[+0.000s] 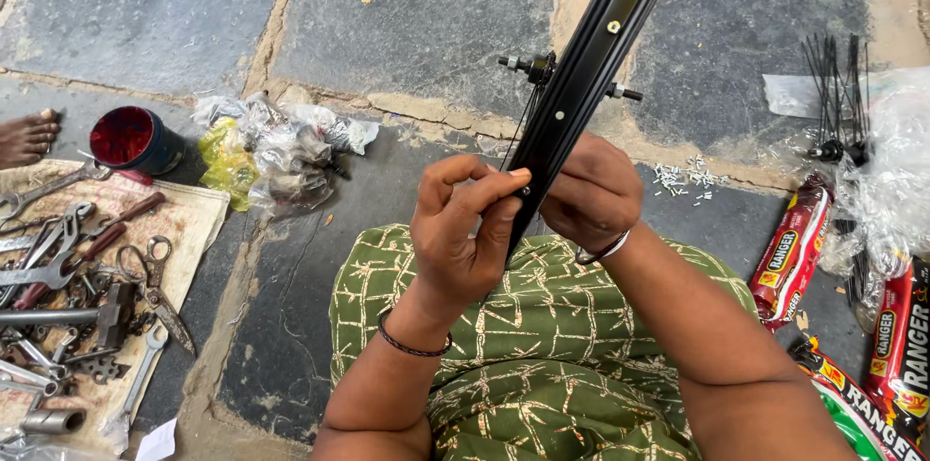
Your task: The person inserts spokes into a bicycle hub and rim, then secures them by threading nipples onto the spoke ends by hand.
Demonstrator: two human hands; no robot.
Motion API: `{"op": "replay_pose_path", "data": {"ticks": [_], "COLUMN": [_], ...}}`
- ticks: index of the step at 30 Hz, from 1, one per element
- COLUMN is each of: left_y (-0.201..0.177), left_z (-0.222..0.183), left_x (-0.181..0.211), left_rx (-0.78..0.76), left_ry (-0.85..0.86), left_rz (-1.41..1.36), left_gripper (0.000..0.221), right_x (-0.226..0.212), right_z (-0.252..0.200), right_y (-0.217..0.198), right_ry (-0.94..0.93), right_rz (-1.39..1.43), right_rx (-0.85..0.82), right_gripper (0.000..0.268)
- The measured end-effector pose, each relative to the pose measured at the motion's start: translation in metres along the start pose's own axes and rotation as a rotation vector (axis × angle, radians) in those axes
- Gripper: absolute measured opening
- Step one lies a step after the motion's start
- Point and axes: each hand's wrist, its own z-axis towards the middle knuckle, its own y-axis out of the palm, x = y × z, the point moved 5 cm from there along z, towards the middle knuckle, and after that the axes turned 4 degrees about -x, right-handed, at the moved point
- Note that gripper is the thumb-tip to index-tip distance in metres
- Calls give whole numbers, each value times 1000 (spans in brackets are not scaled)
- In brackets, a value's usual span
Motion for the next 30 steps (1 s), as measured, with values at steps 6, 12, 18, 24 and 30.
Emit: {"op": "replay_pose_path", "data": {"ticks": [6,12,18,24,30], "left_y": [4,-1,3,4,5], "left_z": [-2,1,1,3,0], "left_x": [-3,-5,-4,-3,-5], "left_rx": [33,-59,-60,-11,24], "left_ry": [-29,-28,-36,-7,-42], "left_rz": [111,15,-56,9,156], "left_gripper": [15,19,24,21,20], "right_x": [-2,-6,-5,0,6], "right_z": [-9,7,5,4,-7], "right_y": [8,8,1,0,16], "right_ry": [353,538,149,64,514], "right_rz": [-6,419,-33,-10,444], "right_rx": [141,-32,-190,110,235], "right_gripper": [23,26,15,16,21]}}
